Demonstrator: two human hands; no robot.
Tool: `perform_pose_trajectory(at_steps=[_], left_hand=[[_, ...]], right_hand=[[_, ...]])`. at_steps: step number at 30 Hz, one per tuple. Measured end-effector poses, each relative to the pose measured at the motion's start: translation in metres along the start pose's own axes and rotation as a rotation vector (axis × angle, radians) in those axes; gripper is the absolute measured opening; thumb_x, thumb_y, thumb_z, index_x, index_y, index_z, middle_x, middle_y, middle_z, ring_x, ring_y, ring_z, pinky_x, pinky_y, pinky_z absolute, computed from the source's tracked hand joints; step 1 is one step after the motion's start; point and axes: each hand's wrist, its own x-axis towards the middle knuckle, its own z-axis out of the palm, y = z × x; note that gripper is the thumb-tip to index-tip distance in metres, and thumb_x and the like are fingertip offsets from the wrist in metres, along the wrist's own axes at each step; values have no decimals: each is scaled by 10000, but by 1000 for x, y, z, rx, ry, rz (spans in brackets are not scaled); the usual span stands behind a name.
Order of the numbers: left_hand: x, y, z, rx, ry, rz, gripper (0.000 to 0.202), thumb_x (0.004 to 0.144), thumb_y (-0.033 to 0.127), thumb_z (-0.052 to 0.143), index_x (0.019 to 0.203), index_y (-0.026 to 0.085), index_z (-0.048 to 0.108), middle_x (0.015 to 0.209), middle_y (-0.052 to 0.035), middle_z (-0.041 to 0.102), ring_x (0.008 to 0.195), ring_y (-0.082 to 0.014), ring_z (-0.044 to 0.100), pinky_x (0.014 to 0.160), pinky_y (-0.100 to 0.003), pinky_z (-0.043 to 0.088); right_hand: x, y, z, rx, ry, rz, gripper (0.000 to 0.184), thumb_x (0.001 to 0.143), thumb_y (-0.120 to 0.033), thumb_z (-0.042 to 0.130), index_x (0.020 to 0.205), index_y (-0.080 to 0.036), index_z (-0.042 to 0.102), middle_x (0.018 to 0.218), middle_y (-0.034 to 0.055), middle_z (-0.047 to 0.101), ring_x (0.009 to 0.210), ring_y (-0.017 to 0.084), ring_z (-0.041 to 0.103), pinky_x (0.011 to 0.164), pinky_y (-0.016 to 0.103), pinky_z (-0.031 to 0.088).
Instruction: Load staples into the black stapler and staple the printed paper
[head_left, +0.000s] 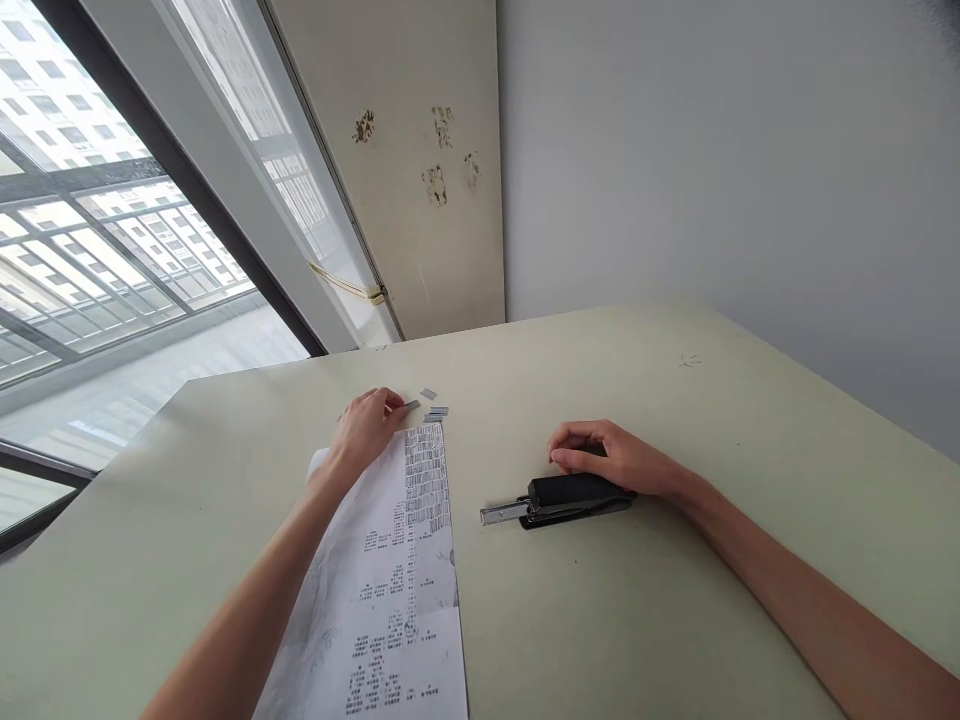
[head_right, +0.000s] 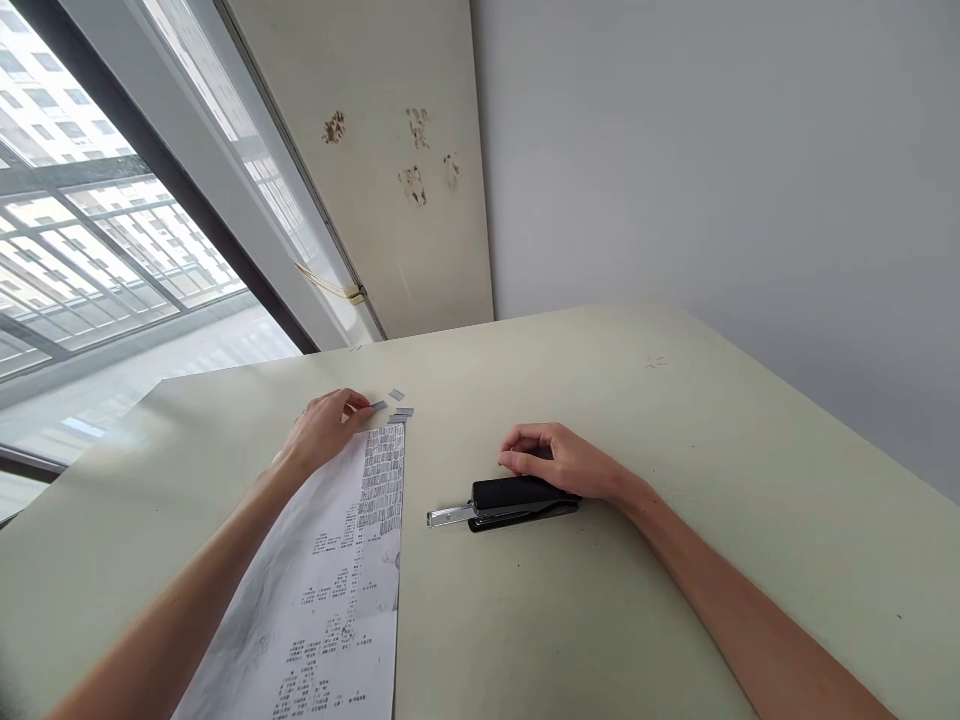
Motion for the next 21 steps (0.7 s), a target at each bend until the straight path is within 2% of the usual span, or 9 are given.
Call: perform_pose_trajectory(at_steps=[5,8,12,16,19,21], left_hand=[[-14,1,-1,-60,68,-2,352,1006,512,497,1031,212,679,1093,-109,768,1006,-303,711,894,-436,540],[-19,4,-1,-100,108,-8,428,1012,571,467,1062,193,663,1160,-139,747,1022,-307,710,900,-440,541],[-26,12,-9,-175,95,-18,441,1003,590,480,1059,189,657,1154,-136,755,1008,-285,727,905,-418,544],[-52,23,-27,-266,-40,-52,435,994,612,507,1049,217,679,909,-58,788,892,-251,764,816,-368,556],[-81,29,-37,-309,-241,-106,454,972,652,514,1021,236,688,834,-31,771,866,-252,764,750,-347,538],[-98,31,-38,-268,-300,-97,427,973,627,499,1016,245,683,819,-20,762,829,-248,754,725,-344,523]], right_hand=[[0,1,0,-8,-6,8,354,990,-572,616,935,-229,684,844,-5,659,783,171,564,723,305,420],[0,1,-1,-9,-7,7,357,988,-574,624,935,-227,687,836,-8,652,777,168,557,722,306,412],[0,2,-1,-6,5,21,378,983,-595,622,946,-225,688,841,-2,655,777,174,557,720,314,409],[-1,2,0,-6,4,27,376,983,-596,620,948,-228,687,845,-3,656,781,176,559,717,316,403],[-1,2,0,-10,9,32,374,983,-595,623,944,-228,688,854,0,659,793,179,565,724,317,402],[0,3,-1,-10,13,40,374,982,-596,625,943,-230,689,853,0,660,796,180,568,727,318,401]])
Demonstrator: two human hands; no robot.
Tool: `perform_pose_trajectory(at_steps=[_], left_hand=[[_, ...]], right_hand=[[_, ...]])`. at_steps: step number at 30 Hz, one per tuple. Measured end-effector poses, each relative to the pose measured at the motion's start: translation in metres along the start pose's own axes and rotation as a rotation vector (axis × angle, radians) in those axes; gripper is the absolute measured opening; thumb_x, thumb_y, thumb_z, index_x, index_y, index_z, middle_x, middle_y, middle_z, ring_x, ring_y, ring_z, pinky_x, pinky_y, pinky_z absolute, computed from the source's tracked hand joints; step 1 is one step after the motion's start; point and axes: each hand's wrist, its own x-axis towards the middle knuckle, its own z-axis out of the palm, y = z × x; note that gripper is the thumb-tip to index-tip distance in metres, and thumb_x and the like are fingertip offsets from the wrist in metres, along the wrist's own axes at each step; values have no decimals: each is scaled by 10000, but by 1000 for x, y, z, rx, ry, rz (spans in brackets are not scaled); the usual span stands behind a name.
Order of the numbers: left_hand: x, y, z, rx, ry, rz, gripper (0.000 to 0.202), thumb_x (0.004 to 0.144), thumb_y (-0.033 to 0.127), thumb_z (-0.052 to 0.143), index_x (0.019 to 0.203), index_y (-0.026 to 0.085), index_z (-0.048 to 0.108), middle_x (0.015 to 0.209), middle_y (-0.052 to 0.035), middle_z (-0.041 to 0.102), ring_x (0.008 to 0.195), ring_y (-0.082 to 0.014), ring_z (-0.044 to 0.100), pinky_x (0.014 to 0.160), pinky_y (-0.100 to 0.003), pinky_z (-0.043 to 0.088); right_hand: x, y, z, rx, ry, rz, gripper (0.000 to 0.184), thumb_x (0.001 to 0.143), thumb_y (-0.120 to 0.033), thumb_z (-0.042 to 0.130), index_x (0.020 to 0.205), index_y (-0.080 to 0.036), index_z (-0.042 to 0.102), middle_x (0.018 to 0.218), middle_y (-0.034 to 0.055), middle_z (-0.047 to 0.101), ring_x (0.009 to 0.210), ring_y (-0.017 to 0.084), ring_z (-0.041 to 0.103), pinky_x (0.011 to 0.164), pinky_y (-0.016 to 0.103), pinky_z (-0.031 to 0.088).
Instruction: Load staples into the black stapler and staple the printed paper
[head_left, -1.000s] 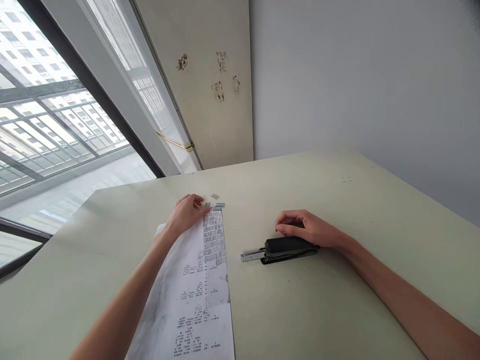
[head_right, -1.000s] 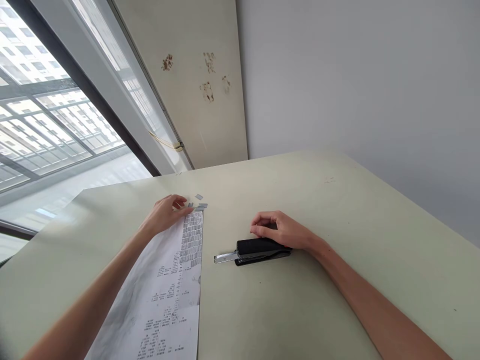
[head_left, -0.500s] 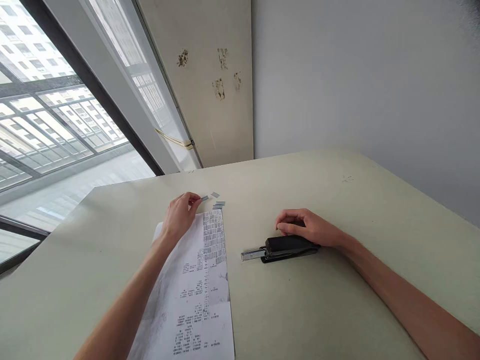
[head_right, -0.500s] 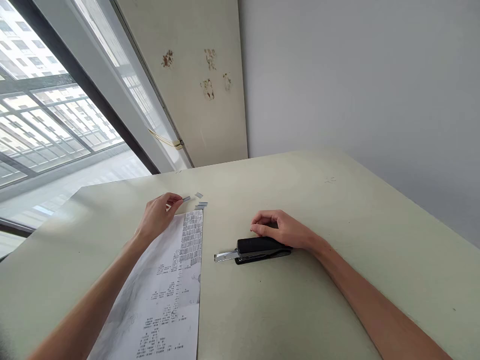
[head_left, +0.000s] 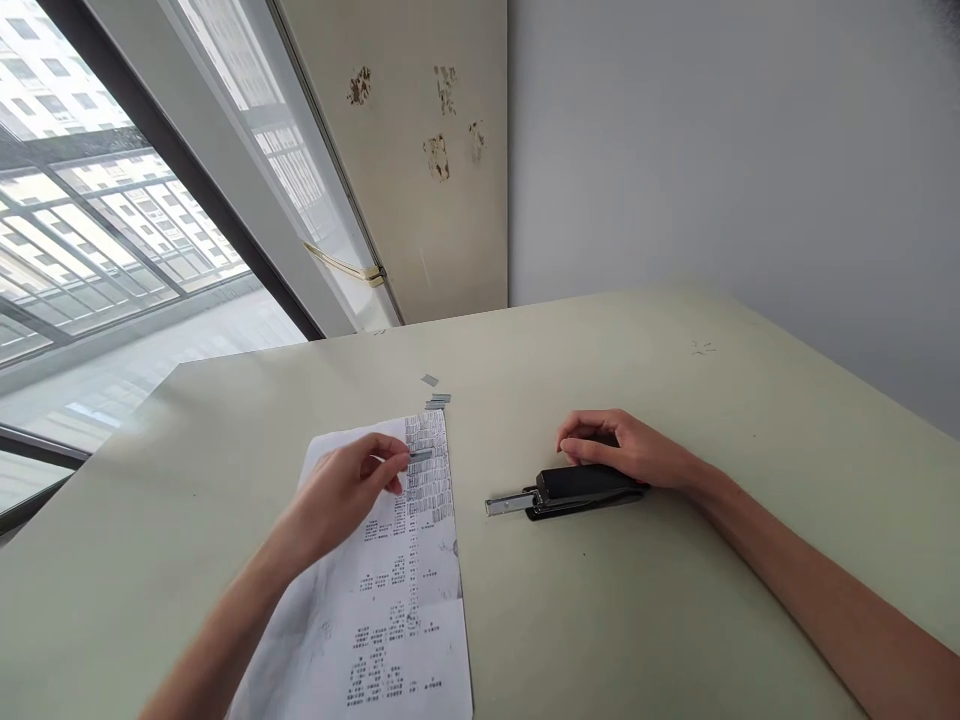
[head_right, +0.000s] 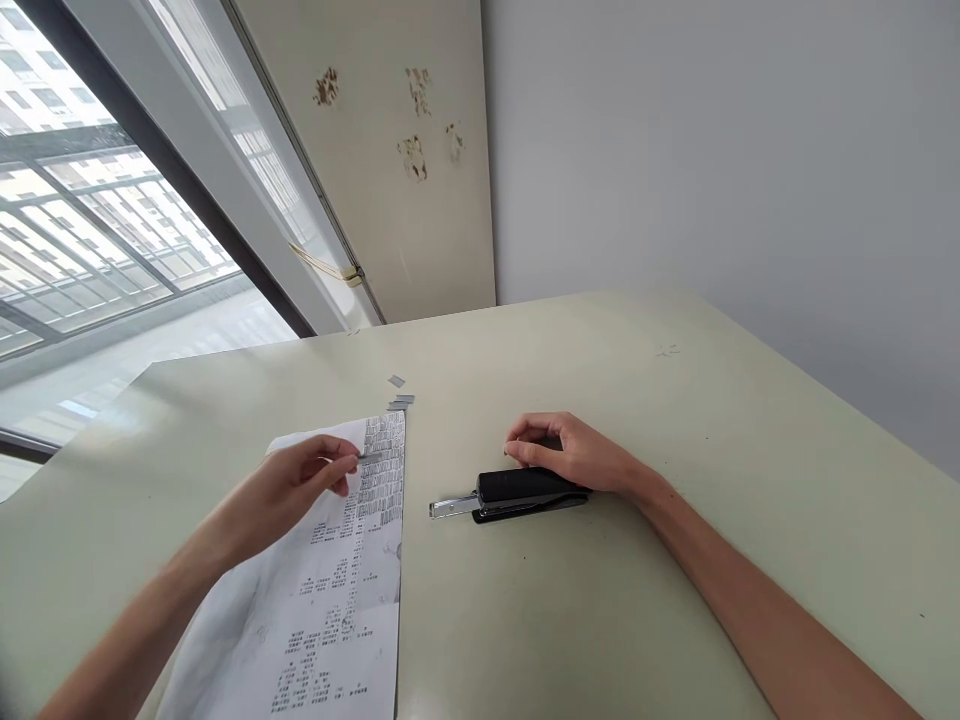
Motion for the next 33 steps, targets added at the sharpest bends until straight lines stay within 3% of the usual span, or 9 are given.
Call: perform_pose_trajectory(at_steps=[5,10,17,20,25,28,33], left_hand=[[-19,-6,13,112,1,-11,373,1004,544,425,1027,250,654,855,-26,769,805,-247,754,704,-351,527],[-21,-8,14,-20,-28,-26,361,997,583,470,1048,270,643,830,-7,787,850,-250,780,726,-341,547],[-20,-6,16,-123,24,-35,341,967,587,566,1056,272,660,992,-24,808,959,-257,795,772,-346,591],[-21,-9,19,-71,60,45,282,990,530,574,1110,290,660,1038,-4,801,961,-234,791,817,-348,611],[-30,-21,26,133,186,323,236,1057,449,515,1140,314,690,1092,12,787,967,-208,765,821,-331,611],[-38,-30,28,218,190,454,277,1099,405,450,1153,300,700,1137,-7,770,971,-202,750,817,-325,601],[-48,-40,22,263,161,452,277,1097,423,470,1220,301,687,1207,-34,744,1033,-220,730,872,-347,594]], right_hand=[[0,2,-1,0,-6,5,374,980,-602,623,952,-236,694,855,1,667,785,181,564,708,318,392],[0,4,0,-11,-2,9,381,980,-609,622,960,-236,696,855,2,660,796,186,562,717,321,390],[-1,1,-1,-12,-13,-13,354,994,-582,615,959,-239,696,855,-2,658,786,179,552,724,325,388],[-1,0,-1,-12,-8,-19,352,995,-578,617,950,-238,693,843,-6,654,781,176,551,722,324,389],[-1,0,0,-5,-7,-11,384,988,-605,612,954,-230,693,850,2,651,788,180,556,718,325,398],[-1,1,0,-11,-9,-2,396,982,-616,614,962,-228,694,855,5,651,795,183,562,722,326,405],[-1,2,-1,-15,-6,-1,401,978,-624,611,962,-232,694,856,9,656,800,189,569,722,329,412]])
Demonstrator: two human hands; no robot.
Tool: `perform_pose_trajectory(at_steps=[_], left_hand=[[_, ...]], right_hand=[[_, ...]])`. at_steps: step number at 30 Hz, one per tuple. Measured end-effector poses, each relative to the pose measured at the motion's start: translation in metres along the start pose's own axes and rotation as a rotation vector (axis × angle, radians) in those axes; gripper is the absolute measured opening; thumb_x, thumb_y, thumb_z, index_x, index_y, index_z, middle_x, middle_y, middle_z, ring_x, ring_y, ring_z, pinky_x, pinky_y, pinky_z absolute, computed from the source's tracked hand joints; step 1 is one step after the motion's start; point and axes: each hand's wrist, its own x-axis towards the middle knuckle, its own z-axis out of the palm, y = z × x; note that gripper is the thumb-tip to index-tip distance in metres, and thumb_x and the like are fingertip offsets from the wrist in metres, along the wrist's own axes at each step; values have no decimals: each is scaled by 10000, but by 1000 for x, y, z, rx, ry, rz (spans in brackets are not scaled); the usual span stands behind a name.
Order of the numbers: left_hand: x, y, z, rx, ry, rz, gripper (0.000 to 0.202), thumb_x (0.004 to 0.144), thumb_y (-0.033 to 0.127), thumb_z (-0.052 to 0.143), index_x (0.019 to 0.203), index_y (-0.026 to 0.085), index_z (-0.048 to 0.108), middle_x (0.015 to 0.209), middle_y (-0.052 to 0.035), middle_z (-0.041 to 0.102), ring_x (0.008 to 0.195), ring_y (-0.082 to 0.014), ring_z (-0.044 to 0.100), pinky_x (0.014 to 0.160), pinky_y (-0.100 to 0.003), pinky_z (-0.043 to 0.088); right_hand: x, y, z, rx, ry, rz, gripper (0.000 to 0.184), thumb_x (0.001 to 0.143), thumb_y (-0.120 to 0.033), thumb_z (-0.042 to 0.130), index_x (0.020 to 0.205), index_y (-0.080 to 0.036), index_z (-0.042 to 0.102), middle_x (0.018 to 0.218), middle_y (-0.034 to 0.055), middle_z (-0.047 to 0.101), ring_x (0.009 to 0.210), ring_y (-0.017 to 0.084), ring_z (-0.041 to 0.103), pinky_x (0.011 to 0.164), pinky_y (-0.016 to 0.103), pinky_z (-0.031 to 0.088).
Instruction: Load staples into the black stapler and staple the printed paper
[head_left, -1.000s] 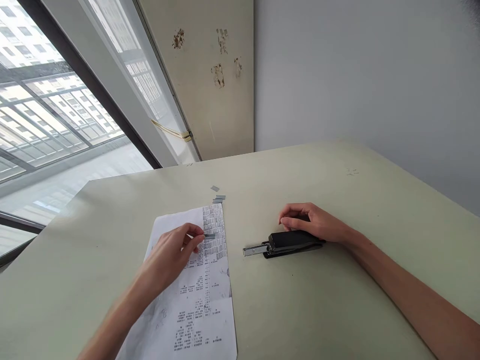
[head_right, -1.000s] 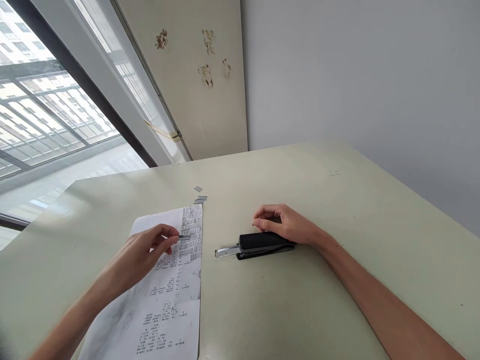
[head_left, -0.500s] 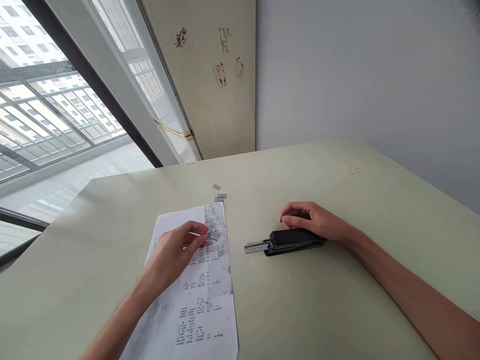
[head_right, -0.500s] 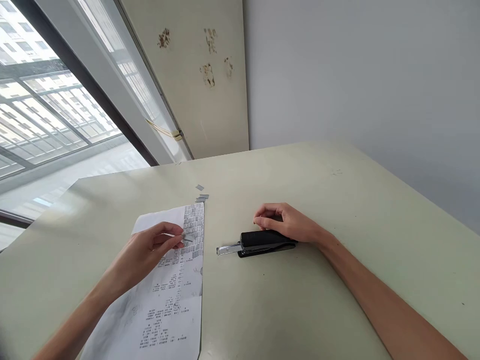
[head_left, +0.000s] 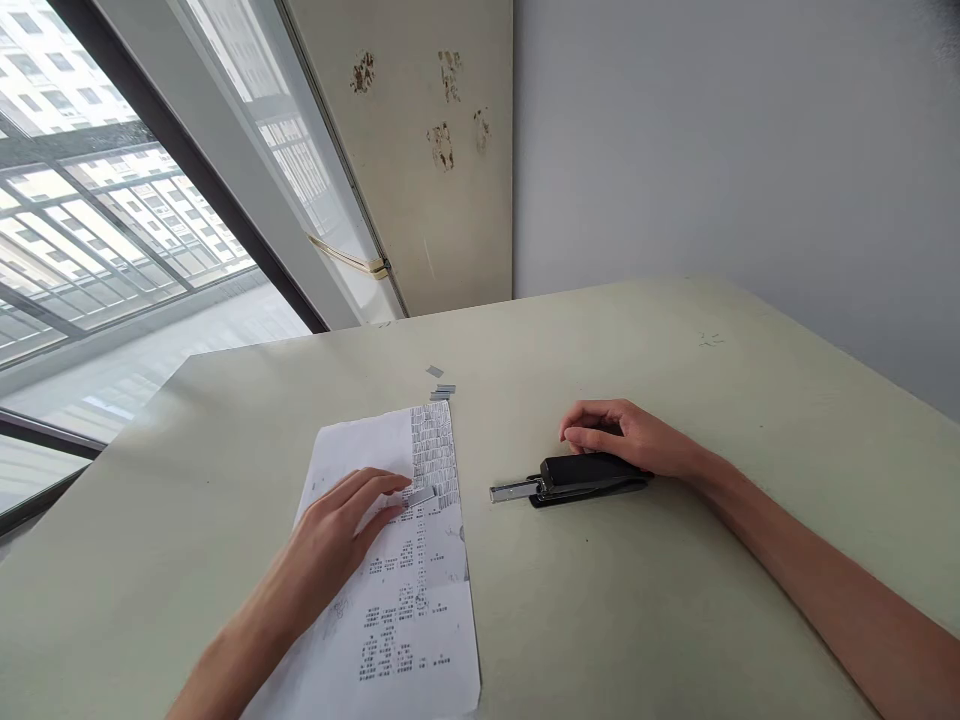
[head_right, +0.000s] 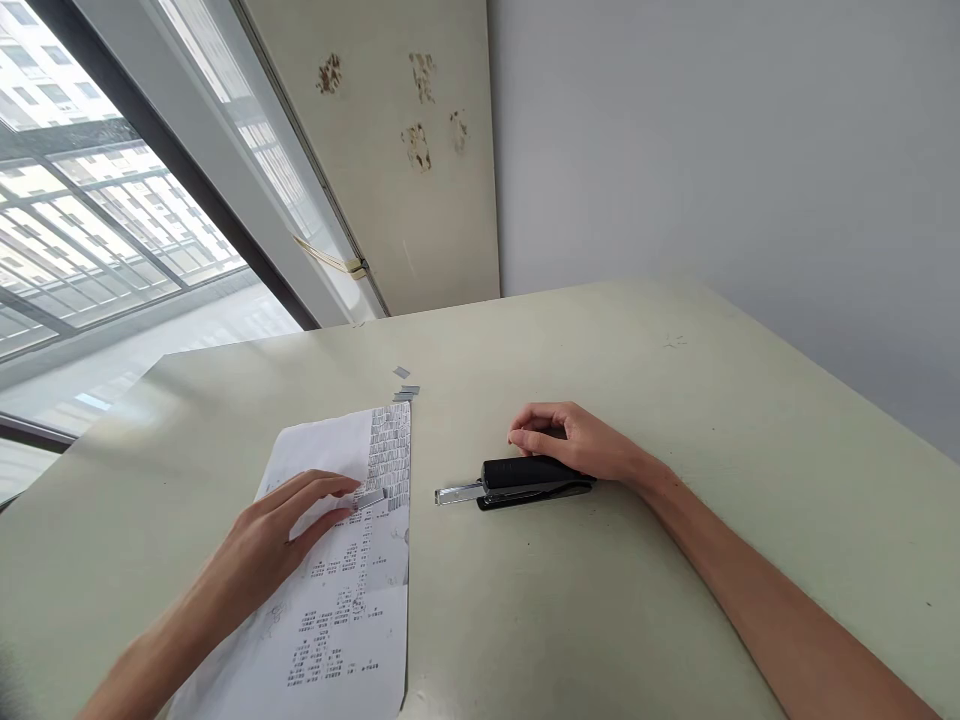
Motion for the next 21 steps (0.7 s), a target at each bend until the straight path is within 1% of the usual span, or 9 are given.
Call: perform_pose_trajectory(at_steps=[3,6,10,12,15,17,21], left_hand=[[-1,1,-1,1,-17,-58,286,1070,480,520,1225,304,683,1227,-38,730,1054,-234,716,892,-365,589],[3,5,5,9,21,-81,310,1040,520,564,1210,294,691,1221,-50,716,1087,-258,695,898,-388,581],[8,12,13,-3,53,-70,242,1059,450,533,1113,286,703,1188,-42,702,1042,-245,690,848,-372,575],[10,18,12,-23,54,-62,228,1067,427,520,1084,279,693,1143,-36,713,1010,-238,693,838,-367,572],[15,31,10,-64,52,-61,216,1083,410,505,1092,270,669,1064,-25,728,948,-218,699,825,-355,571],[19,43,10,-103,62,-34,202,1095,384,497,1124,265,659,1058,-25,728,946,-205,698,829,-344,571],[34,66,18,-180,103,110,184,1105,316,500,1161,255,664,1101,-39,727,996,-201,689,840,-340,573]], right_hand=[[-1,0,1,7,-1,-2,408,971,-632,612,949,-232,690,849,14,659,795,194,573,714,331,418],[-1,-2,2,8,4,6,409,971,-632,609,949,-232,689,847,18,657,796,198,578,715,335,427],[0,-3,2,7,-1,-1,401,975,-623,609,945,-231,688,852,14,657,803,196,579,738,337,430],[0,-2,2,3,-5,-8,394,981,-615,606,948,-232,690,858,11,658,808,193,578,745,336,426],[0,0,1,-5,1,-8,389,979,-614,612,955,-234,694,870,10,669,823,196,582,750,334,422],[0,1,1,-6,8,-9,395,975,-619,615,956,-233,695,871,12,674,830,200,585,751,334,421],[1,2,1,-2,2,-3,414,971,-632,612,972,-228,698,871,16,675,816,201,592,736,334,428]])
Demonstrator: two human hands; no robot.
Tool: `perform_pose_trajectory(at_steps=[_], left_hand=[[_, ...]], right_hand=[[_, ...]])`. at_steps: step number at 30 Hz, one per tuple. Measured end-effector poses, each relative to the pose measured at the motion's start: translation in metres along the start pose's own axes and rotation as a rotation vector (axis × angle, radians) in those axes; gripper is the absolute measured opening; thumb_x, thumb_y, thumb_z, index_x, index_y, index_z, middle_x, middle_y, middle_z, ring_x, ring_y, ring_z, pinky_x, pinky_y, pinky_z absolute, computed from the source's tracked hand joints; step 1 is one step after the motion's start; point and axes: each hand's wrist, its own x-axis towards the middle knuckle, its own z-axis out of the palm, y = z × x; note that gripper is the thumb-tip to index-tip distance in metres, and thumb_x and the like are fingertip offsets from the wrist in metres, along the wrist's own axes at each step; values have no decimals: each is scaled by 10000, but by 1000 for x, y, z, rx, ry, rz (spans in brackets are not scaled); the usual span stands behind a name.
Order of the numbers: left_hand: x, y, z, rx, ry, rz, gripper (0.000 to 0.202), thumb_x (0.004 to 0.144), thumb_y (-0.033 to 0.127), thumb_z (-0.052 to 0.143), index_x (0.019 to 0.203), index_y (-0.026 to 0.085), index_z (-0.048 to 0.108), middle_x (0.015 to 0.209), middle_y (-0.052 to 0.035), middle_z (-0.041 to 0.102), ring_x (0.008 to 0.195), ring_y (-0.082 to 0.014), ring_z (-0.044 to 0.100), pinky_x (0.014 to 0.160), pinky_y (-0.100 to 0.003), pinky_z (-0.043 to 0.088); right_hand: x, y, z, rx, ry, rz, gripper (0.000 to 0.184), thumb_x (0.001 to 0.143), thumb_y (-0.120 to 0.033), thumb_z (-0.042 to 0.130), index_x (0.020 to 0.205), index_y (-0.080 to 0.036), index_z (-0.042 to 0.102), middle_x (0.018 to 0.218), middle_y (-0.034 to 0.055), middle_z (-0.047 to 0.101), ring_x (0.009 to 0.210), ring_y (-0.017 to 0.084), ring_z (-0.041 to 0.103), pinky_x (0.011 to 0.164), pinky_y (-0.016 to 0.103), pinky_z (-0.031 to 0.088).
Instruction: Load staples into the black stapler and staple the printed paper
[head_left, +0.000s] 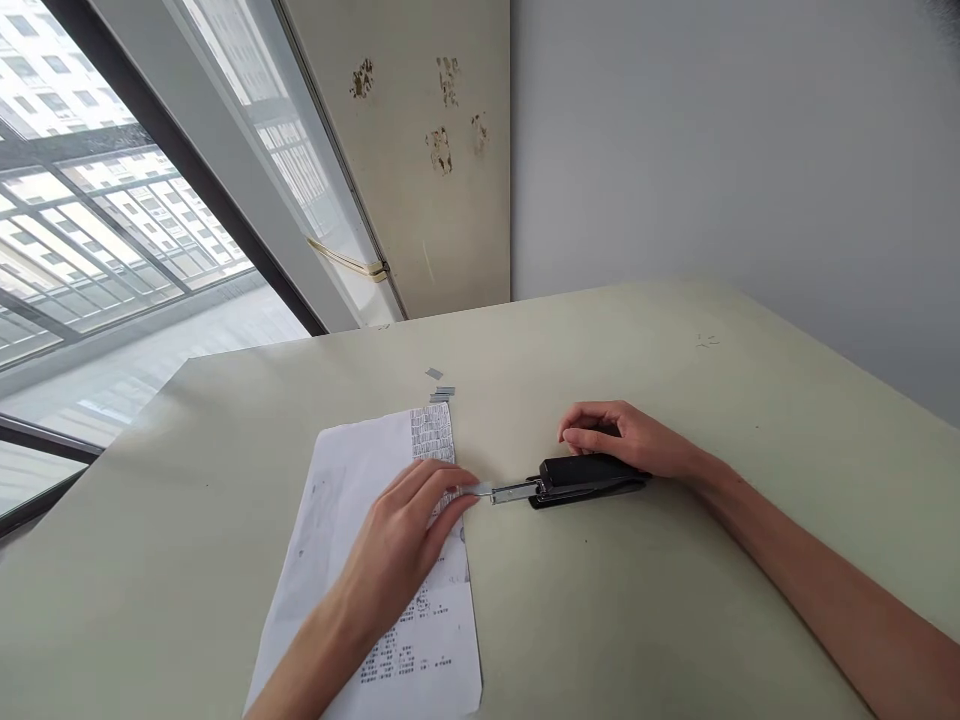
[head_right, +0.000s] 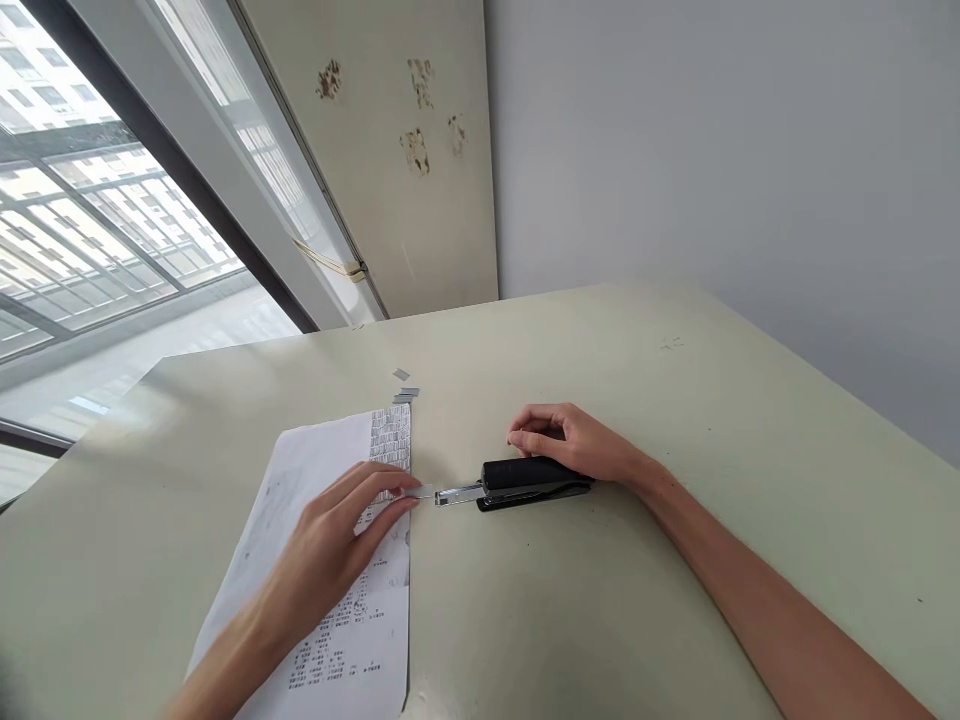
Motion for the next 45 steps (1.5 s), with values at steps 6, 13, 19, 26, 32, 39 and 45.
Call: perform_pose_trajectory(at_steps=[6,13,19,26,32,39,45], left_hand=[[16,12,16,94,-2,134,208,1104,258,498,1158,241,698,1071,-47,741,922,-212,686,817,-384,576],[17,10,20,154,-17,178,219,1107,265,495,1143,222,707,1047,-55,736,895,-209,678,788,-378,573],[18,11,23,174,-23,192,204,1099,248,513,1138,215,710,1041,-53,733,886,-215,671,783,-384,558],[15,-2,16,55,-64,102,230,1081,316,550,1187,264,747,1115,-53,745,966,-219,699,833,-377,595],[22,-22,9,-208,-169,95,183,1017,409,672,1027,292,813,984,-17,798,924,-206,724,855,-372,608],[49,-19,25,-289,-246,232,229,992,457,700,936,255,794,896,-15,783,848,-189,708,835,-342,555],[63,-15,42,-124,-223,345,315,1049,464,601,914,216,741,895,-15,764,823,-171,684,791,-301,492]], right_hand=[[1,0,-1,8,-2,-16,403,965,-623,620,962,-228,700,867,16,681,817,200,593,741,331,431],[1,1,-3,14,7,-24,380,960,-605,633,945,-233,709,865,11,694,803,191,595,736,325,429],[0,-1,-2,-3,6,-39,380,972,-597,616,944,-228,703,866,17,687,820,195,596,748,332,435],[0,-3,-3,37,17,-24,379,952,-608,645,937,-235,710,870,15,709,821,199,617,770,344,464],[1,-9,5,305,75,-58,452,982,-662,589,958,-229,718,989,52,731,959,217,670,933,364,507],[3,-4,12,430,104,-65,509,985,-704,553,947,-224,720,977,69,725,918,220,657,929,376,516],[4,0,14,546,146,-91,541,961,-743,554,954,-227,720,964,72,710,868,211,630,883,365,526]])
